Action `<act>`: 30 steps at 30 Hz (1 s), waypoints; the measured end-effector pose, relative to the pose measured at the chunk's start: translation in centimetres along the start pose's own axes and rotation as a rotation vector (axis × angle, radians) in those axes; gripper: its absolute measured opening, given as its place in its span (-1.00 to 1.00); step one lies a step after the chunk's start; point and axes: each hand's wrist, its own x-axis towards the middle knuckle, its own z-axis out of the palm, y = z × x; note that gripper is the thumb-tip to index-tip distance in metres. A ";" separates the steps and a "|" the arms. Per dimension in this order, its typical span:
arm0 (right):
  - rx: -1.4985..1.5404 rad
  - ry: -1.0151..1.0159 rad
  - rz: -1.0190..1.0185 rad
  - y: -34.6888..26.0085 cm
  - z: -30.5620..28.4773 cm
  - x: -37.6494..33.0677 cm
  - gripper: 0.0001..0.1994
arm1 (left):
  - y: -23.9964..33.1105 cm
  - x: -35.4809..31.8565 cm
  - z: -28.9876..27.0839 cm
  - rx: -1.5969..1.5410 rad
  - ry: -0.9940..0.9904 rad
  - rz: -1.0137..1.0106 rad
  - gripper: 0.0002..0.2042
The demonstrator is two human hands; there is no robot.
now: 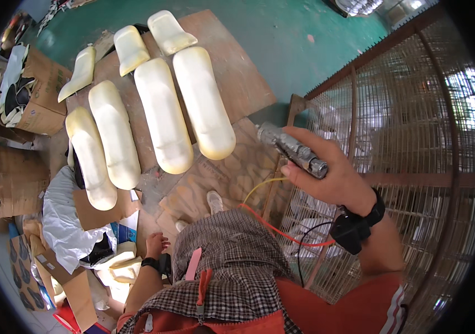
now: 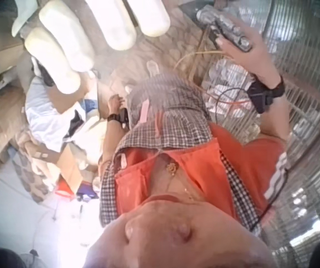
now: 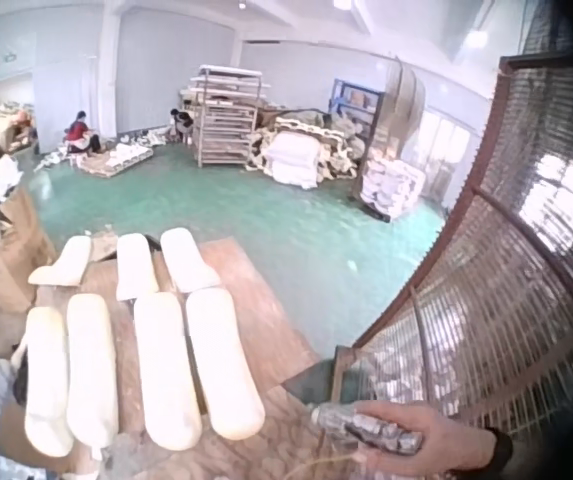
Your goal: Assembling foam and fabric components for bicycle seats in a factory environment.
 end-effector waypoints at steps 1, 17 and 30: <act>0.063 0.083 0.060 0.1 0.2 -0.1 -0.53 | 0.0 0.0 0.0 0.004 0.002 0.001 -0.69; 0.005 0.215 -0.118 0.1 -1.7 -0.7 -0.53 | 4.8 -4.3 -1.5 -0.075 0.120 0.161 -0.77; 0.330 0.106 -0.034 12.8 8.5 1.1 -0.50 | 6.0 -6.9 -5.1 0.201 0.274 0.318 -0.76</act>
